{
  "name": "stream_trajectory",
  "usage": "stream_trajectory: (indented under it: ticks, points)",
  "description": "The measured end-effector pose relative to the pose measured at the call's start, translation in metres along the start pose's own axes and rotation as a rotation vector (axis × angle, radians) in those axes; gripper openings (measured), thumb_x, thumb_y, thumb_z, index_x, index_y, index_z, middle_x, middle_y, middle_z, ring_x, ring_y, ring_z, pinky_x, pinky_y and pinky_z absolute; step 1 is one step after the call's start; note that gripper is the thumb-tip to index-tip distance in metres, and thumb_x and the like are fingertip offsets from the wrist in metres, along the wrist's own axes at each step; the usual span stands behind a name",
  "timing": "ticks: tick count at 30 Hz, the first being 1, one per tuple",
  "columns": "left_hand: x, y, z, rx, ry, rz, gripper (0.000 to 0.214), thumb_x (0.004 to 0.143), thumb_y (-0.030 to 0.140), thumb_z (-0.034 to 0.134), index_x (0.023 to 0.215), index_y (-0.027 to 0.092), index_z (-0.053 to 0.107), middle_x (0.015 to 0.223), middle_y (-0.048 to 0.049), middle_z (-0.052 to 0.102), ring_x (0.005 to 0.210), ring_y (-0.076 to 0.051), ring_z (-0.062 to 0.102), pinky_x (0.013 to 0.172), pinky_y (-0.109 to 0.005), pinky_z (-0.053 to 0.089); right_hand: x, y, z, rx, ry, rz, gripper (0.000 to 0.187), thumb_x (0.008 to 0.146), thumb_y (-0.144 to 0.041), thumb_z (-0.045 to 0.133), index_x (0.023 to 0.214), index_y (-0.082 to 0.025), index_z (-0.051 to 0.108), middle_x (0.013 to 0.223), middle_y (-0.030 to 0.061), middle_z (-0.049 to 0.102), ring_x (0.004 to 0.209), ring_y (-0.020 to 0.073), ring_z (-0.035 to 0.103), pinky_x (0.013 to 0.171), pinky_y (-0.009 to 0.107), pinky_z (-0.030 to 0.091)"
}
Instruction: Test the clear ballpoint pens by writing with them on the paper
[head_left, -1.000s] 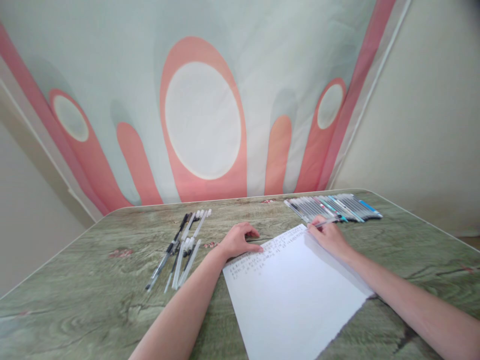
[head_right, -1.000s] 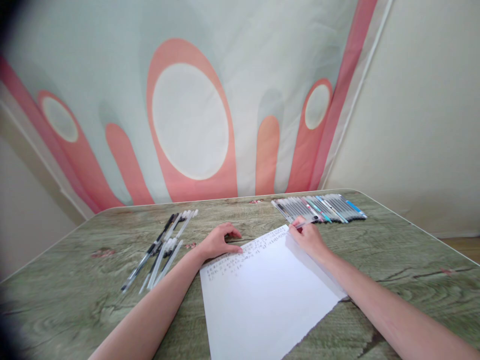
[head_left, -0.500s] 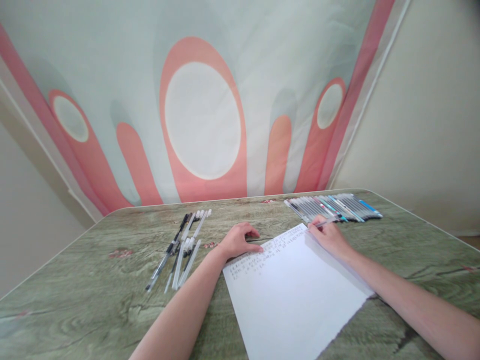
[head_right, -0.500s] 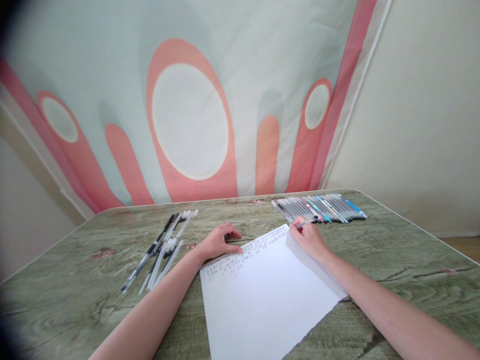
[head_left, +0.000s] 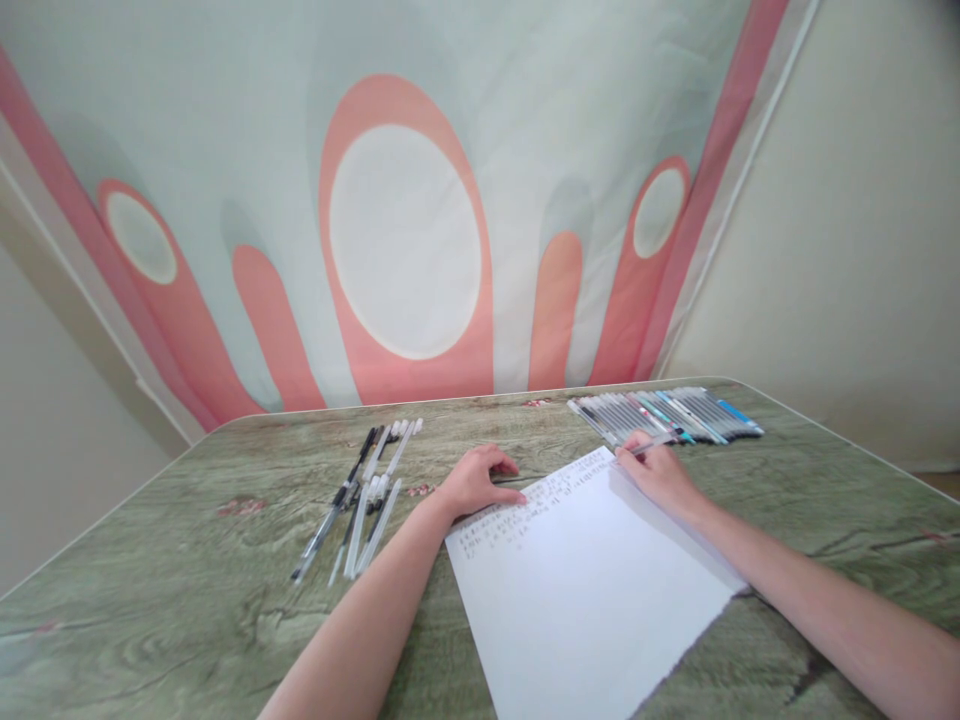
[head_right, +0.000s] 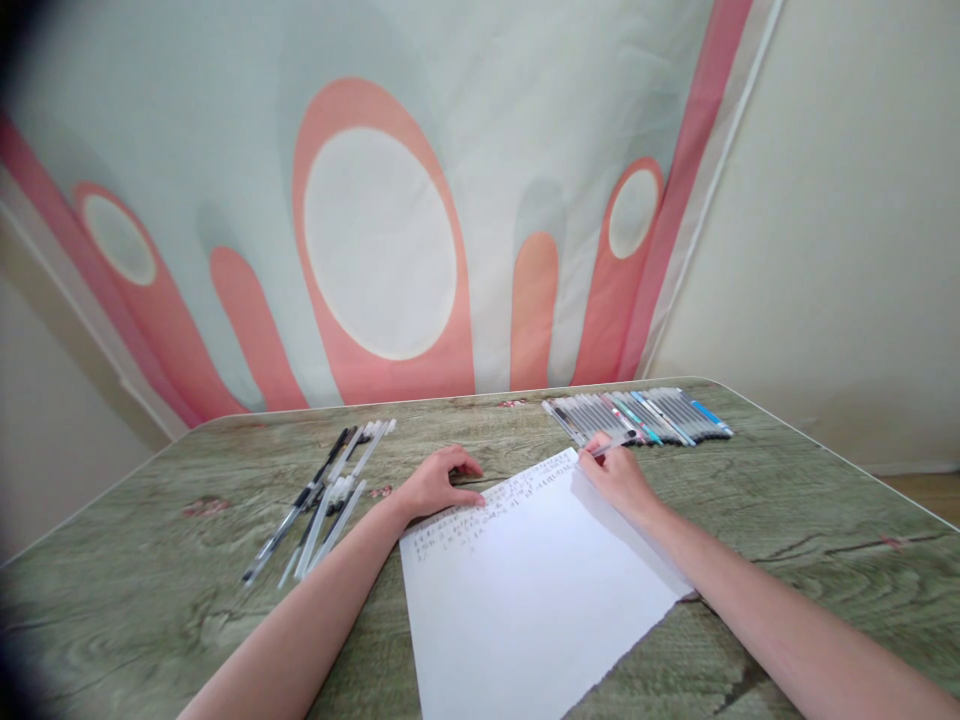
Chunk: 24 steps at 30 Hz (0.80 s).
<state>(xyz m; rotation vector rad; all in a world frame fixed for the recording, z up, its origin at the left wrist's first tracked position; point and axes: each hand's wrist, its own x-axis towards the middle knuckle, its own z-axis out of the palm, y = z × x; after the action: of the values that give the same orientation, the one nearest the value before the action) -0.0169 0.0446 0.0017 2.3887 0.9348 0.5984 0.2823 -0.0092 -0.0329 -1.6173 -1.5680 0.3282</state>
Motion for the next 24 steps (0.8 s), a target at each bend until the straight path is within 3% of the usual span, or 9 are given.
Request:
stream_trajectory:
  ticks: [18,24]
  points:
    - [0.0004,-0.0043,0.0013,-0.005,0.007,0.045,0.046,0.056,0.054,0.066,0.085,0.019,0.061,0.083,-0.0019,0.058,0.077,-0.015,0.053,0.07,-0.025,0.041,0.0004,-0.0004,-0.0015,-0.027,0.005,0.0,0.014,0.074,-0.029,0.044,0.063,-0.021,0.046,0.05,-0.0028,0.047,0.049,0.0137,0.045,0.048,0.026,0.031]
    - [0.0005,-0.0046,0.0013,0.003,0.006,0.053,0.047,0.056,0.054,0.066,0.086,0.019,0.061,0.083,-0.002,0.058,0.077,-0.015,0.053,0.071,-0.025,0.041,0.0025,0.0054,-0.0014,-0.026,0.014,0.034,0.015,0.074,-0.032,0.045,0.066,-0.02,0.05,0.057,0.0003,0.056,0.055,0.0153,0.051,0.052,0.026,0.035]
